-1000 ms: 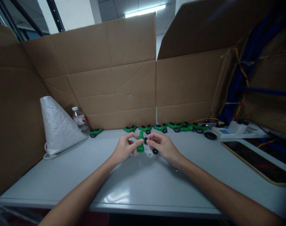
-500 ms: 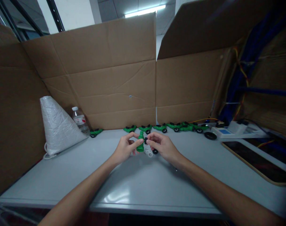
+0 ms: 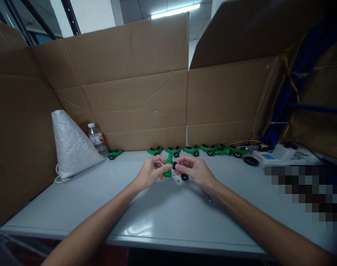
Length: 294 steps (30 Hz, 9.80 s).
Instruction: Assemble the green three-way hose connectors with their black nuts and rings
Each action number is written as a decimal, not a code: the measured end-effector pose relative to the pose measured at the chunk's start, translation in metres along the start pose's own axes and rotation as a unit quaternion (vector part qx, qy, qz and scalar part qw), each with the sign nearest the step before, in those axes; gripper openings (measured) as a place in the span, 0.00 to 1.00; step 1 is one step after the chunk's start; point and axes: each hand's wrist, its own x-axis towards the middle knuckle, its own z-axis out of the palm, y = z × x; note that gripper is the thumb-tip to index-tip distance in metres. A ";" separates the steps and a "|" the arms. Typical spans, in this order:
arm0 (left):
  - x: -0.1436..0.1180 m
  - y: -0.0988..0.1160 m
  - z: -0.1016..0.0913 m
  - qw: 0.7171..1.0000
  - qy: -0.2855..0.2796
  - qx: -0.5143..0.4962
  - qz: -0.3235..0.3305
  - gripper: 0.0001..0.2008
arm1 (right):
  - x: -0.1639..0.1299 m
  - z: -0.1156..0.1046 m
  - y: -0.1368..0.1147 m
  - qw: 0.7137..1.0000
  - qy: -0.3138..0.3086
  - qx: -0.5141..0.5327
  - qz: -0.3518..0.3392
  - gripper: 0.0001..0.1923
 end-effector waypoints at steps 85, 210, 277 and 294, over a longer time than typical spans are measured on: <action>-0.001 0.007 0.013 0.972 -0.090 -0.196 -0.088 0.22 | -0.005 0.000 -0.016 0.805 0.000 -0.544 -0.237 0.17; 0.004 -0.012 -0.002 0.997 -0.034 -0.054 0.036 0.20 | -0.003 0.006 -0.004 0.978 0.086 -0.132 -0.134 0.09; 0.002 -0.020 0.001 0.997 -0.063 0.025 0.034 0.21 | -0.002 0.006 0.010 0.985 0.025 -0.152 -0.073 0.08; 0.002 -0.030 -0.011 0.985 -0.153 0.075 0.014 0.19 | -0.012 0.010 -0.005 0.969 -0.049 -0.233 -0.057 0.03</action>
